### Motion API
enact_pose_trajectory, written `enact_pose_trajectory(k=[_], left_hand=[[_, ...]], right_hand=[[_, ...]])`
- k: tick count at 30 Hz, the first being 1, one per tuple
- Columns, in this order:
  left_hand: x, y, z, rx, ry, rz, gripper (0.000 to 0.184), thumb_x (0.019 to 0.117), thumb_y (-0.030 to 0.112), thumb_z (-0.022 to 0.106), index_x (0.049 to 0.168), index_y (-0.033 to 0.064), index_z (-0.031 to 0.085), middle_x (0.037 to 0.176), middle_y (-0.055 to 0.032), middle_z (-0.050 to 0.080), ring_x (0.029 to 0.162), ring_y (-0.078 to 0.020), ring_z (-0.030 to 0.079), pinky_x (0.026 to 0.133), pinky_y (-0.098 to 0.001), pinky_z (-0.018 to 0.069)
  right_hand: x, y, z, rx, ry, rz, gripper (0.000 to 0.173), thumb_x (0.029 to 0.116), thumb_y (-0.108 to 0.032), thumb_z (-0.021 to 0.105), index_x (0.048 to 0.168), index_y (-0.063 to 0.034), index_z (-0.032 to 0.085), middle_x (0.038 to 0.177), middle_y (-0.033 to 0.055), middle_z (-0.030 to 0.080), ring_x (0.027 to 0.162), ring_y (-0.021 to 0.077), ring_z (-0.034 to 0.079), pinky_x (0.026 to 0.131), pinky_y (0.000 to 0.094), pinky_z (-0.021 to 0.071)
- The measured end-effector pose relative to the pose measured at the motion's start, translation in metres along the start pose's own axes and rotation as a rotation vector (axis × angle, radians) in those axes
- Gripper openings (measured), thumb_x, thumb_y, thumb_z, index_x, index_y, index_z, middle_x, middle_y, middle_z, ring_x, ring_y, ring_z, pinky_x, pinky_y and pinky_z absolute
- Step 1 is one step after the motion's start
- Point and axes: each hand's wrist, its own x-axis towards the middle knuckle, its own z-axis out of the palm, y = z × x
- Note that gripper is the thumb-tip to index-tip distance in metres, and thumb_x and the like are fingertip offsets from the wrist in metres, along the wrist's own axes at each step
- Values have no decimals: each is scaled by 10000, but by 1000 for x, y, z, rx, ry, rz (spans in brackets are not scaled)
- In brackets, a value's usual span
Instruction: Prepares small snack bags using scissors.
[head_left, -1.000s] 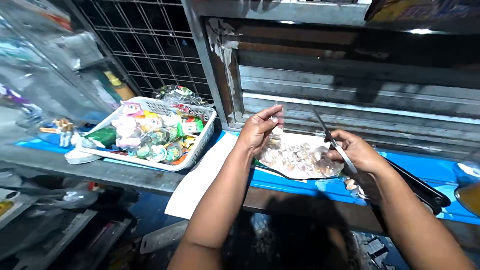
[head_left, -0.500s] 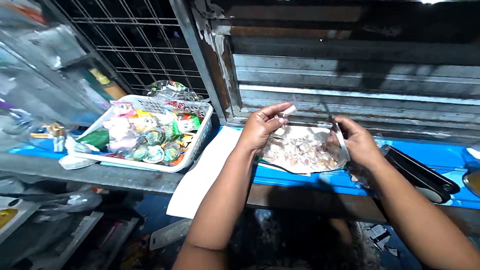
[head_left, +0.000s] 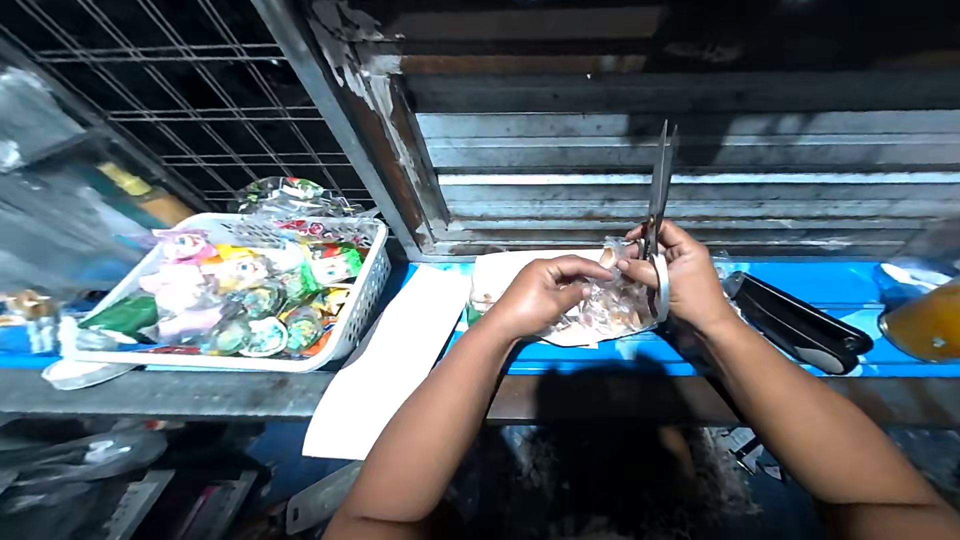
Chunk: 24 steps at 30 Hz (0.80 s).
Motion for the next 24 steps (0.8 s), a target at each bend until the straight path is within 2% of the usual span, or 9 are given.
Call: enact_pose_trajectory(k=[3,6,9,12,14,17,19,21,24], left_hand=[[1,-1,2,-6,-49,-27,260,934,-73,611,1136,34,734,1134,-10,703,879,-6,643,786,-187,550],[1,0,1,-22,-52,-34,291,937,-85,603,1174,27,728,1165,-21,696,895,-13,646,799,-190,551],[-2,3,-8,-4,12,-13,325,947,-83,586,1225,30,710,1224,-38,683,858,-24,636,761,-192,543],[-4,6,-26,2,144,30,359,952,-59,588,1288,34,672,1221,-30,690,886,-13,645,794,-194,545],[-6,6,-39,-44,222,63,374,972,-45,565,1339,0,623,1241,-52,686,930,-33,662,824,-212,553],[-10,6,-53,-117,274,92,431,985,-43,541,1415,-23,547,1307,-82,669,1006,-87,693,903,-260,569],[-12,9,-55,-125,281,82,480,968,-73,544,1444,-23,513,1362,-91,633,1035,-85,685,926,-256,562],[-12,12,-54,-110,276,76,492,955,-91,549,1440,-14,525,1376,-91,621,1009,-78,683,889,-251,571],[-12,10,-52,-45,230,118,481,936,-91,564,1406,11,572,1376,-71,621,897,-30,662,804,-213,561]], right_hand=[[1,2,-1,12,-1,-16,379,842,70,722,1172,-76,606,849,-37,687,688,19,641,633,173,558],[1,4,-1,-3,17,-38,379,847,55,731,1179,-77,604,857,-49,691,698,3,643,641,154,554],[4,3,-8,-102,-20,-12,389,841,-31,770,1194,-94,620,842,-59,643,680,-5,597,631,152,523],[7,1,-20,-316,-114,6,526,776,-171,867,1238,-115,622,876,-40,634,712,12,583,663,195,519],[8,-1,-24,-445,-181,17,599,770,-250,879,1280,-119,592,919,-26,627,755,23,575,706,232,513],[9,-2,-27,-567,-253,26,620,783,-259,884,1303,-93,591,1034,31,643,845,68,586,781,285,515],[11,-3,-30,-620,-303,52,606,779,-245,893,1288,-77,611,1072,68,650,878,111,593,804,338,517],[13,0,-34,-642,-361,74,572,774,-257,898,1255,-88,638,1030,50,657,844,96,587,778,326,515],[16,-1,-35,-605,-437,157,559,779,-268,893,1257,-103,654,974,15,673,805,55,597,757,286,523]])
